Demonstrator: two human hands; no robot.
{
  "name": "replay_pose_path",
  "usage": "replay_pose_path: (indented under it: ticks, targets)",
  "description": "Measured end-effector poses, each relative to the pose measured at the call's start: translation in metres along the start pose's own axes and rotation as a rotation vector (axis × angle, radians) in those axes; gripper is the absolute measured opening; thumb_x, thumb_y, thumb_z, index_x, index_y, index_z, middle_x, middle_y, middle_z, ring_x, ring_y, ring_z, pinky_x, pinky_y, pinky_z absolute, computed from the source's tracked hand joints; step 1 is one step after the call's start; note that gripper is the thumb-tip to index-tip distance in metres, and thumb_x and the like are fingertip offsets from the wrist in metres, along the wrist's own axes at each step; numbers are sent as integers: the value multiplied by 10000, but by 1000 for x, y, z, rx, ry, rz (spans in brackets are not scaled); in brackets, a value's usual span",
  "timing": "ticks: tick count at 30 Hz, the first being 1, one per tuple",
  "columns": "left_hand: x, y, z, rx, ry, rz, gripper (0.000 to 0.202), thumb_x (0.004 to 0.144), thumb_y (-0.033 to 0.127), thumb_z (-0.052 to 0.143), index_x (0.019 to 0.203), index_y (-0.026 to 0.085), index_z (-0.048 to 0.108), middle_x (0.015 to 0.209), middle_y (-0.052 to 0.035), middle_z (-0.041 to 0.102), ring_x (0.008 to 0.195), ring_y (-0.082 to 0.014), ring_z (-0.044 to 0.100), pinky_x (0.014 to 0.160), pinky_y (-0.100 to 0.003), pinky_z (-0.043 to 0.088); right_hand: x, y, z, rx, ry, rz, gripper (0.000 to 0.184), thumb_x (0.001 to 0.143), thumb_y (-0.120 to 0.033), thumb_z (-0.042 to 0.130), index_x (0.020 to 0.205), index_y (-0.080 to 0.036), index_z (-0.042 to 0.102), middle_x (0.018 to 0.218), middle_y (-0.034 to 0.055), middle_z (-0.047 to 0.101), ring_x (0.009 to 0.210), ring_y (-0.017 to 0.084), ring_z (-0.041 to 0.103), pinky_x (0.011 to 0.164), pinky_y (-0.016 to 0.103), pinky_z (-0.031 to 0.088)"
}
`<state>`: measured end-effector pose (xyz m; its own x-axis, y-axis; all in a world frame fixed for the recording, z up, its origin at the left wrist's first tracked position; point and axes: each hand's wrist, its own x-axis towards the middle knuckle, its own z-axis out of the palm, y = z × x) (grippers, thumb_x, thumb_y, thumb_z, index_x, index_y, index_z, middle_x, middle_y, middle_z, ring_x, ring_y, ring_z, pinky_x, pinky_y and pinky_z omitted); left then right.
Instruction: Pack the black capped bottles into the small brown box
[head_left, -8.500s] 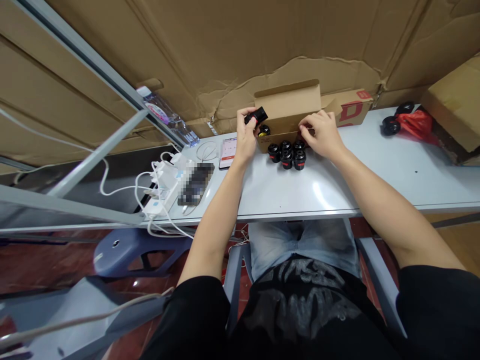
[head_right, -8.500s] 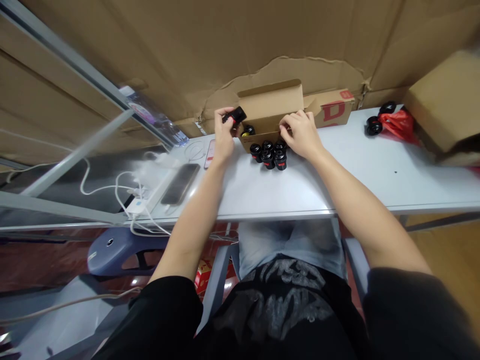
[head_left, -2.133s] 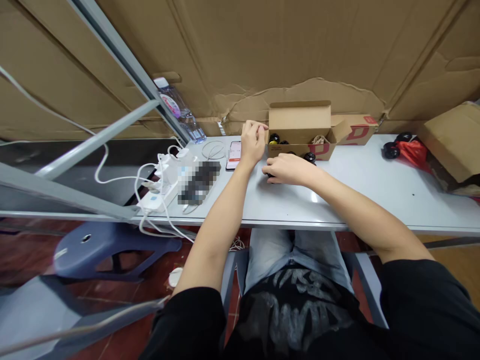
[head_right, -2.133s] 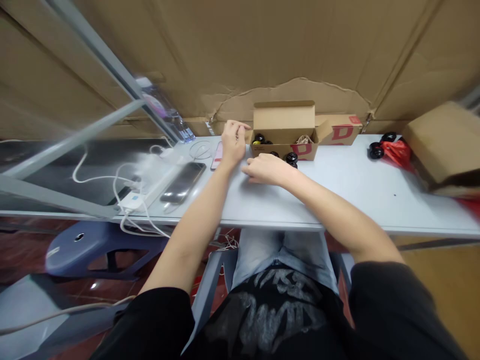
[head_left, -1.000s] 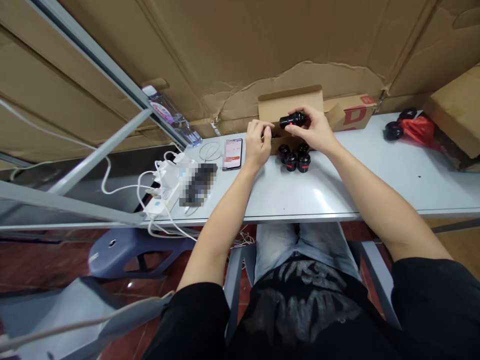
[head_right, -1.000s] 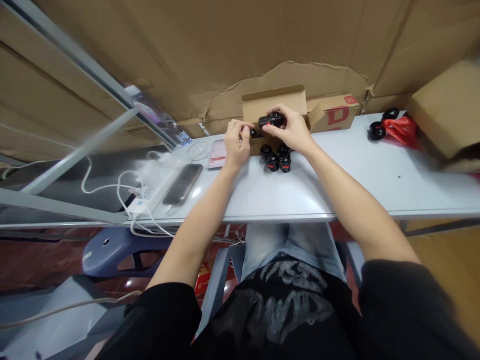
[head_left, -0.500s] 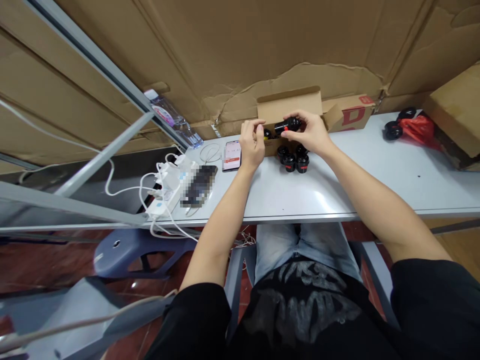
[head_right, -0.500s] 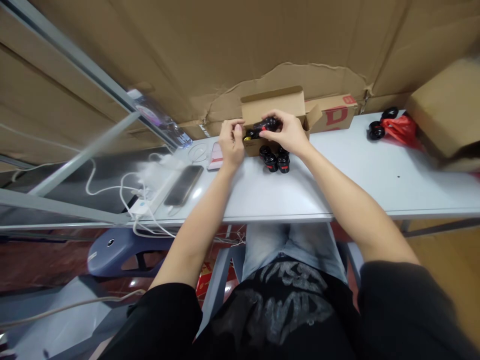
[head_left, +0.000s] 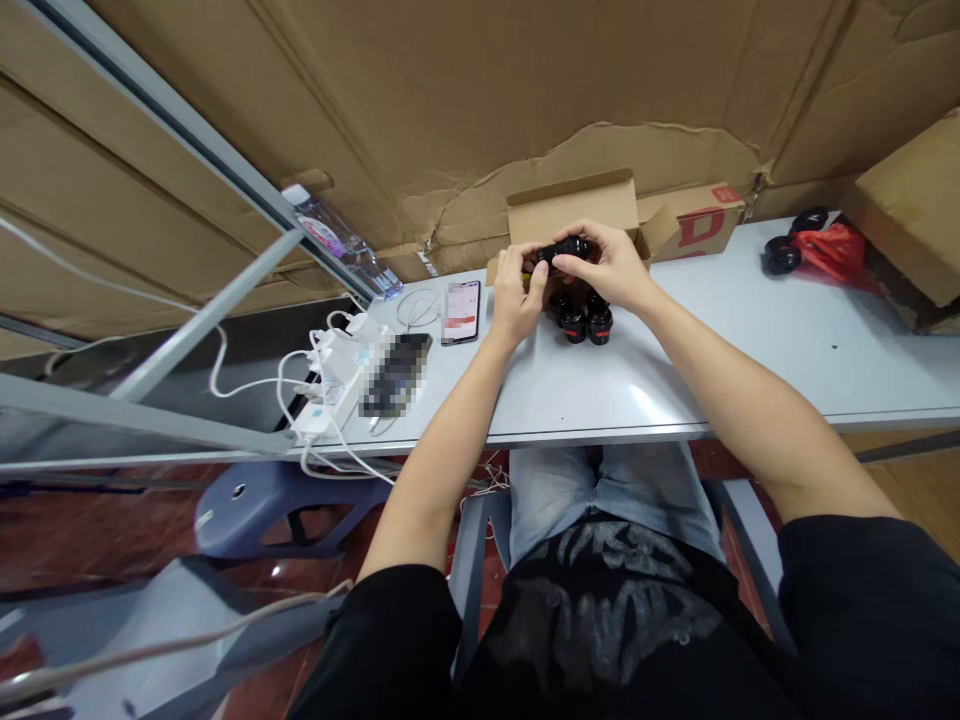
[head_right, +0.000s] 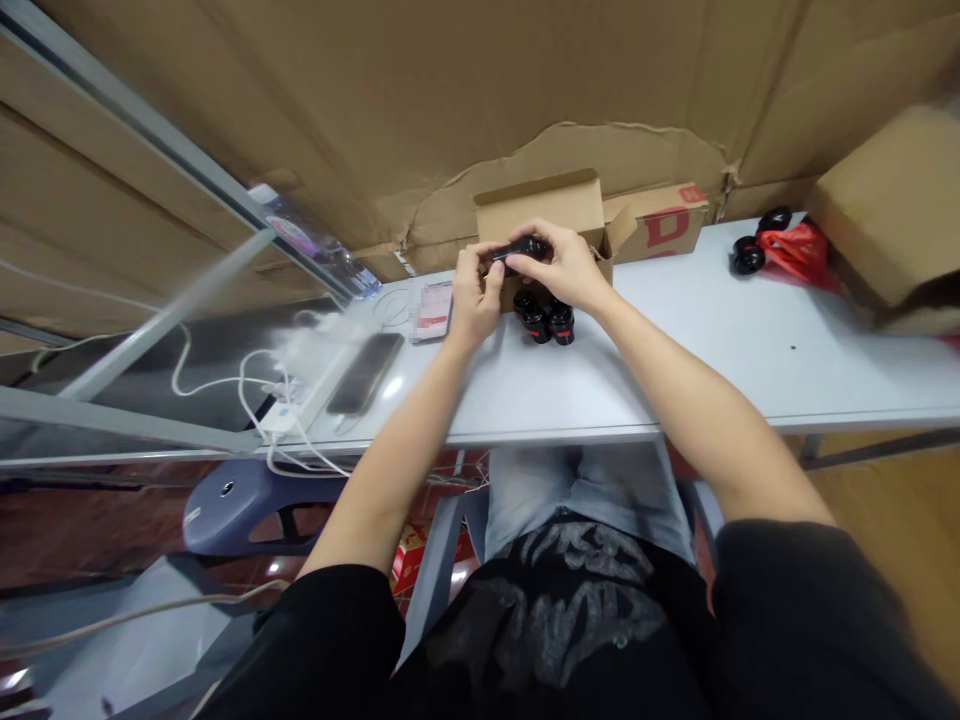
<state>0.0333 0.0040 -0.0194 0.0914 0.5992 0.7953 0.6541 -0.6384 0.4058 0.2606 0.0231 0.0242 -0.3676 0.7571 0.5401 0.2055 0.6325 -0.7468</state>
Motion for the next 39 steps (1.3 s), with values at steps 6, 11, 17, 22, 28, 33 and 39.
replay_pose_path:
  ticks: [6, 11, 17, 22, 28, 33, 39]
  targets:
    - [-3, 6, 3, -18, -31, 12, 674, 1249, 878, 341, 1430, 323, 679, 1334, -135, 824, 1241, -326, 806, 1174, -545, 661, -1, 1, -2, -67, -8, 46, 591, 1133, -771, 745, 1440, -268, 790, 1245, 113, 831, 954, 298, 837, 891, 463, 740]
    - [-4, 5, 6, -44, 27, -22, 643, 1271, 842, 332, 1419, 316, 670, 1343, -130, 839, 1273, -313, 821, 1178, -521, 666, -1, 0, 0, -41, 6, -3, 582, 1059, -694, 828, 1423, -240, 804, 1247, 116, 851, 1042, 328, 815, 967, 499, 710]
    - [-3, 0, 6, -35, 32, -50, 679, 1254, 876, 329, 1351, 313, 697, 1302, -127, 856, 1265, -318, 827, 1158, -521, 680, -2, 3, -1, -73, -8, -79, 532, 966, -507, 820, 1394, -191, 815, 1275, 140, 870, 1144, 359, 794, 1047, 527, 672]
    - [-2, -7, 9, -94, 57, -35, 657, 1251, 873, 394, 1364, 307, 708, 1287, -120, 849, 1230, -297, 832, 1131, -478, 680, 1, 10, -2, -31, -5, -121, 590, 964, -597, 861, 1401, -204, 816, 1301, 130, 865, 1107, 342, 782, 1019, 516, 660]
    - [-1, -11, 11, -209, 61, -23, 634, 1240, 864, 499, 1373, 283, 715, 1268, -106, 861, 1187, -271, 849, 1107, -421, 668, 5, 18, 5, 186, 37, -115, 641, 922, -809, 928, 1254, -272, 820, 1191, 95, 877, 1132, 362, 800, 1045, 535, 661]
    - [3, -6, 7, -254, 21, -31, 616, 1231, 856, 547, 1411, 291, 716, 1309, -110, 872, 1219, -275, 863, 1110, -421, 669, 4, 17, 2, 203, 30, -97, 613, 889, -769, 942, 1230, -278, 804, 1183, 93, 895, 1121, 359, 817, 1050, 545, 660]
    - [9, -6, -2, -276, -16, -80, 680, 1206, 900, 553, 1373, 268, 741, 1306, -120, 881, 1223, -276, 876, 1094, -408, 668, 1, 10, 2, 126, 18, -97, 621, 848, -683, 961, 1265, -251, 802, 1154, 101, 899, 1084, 366, 826, 1057, 566, 677]
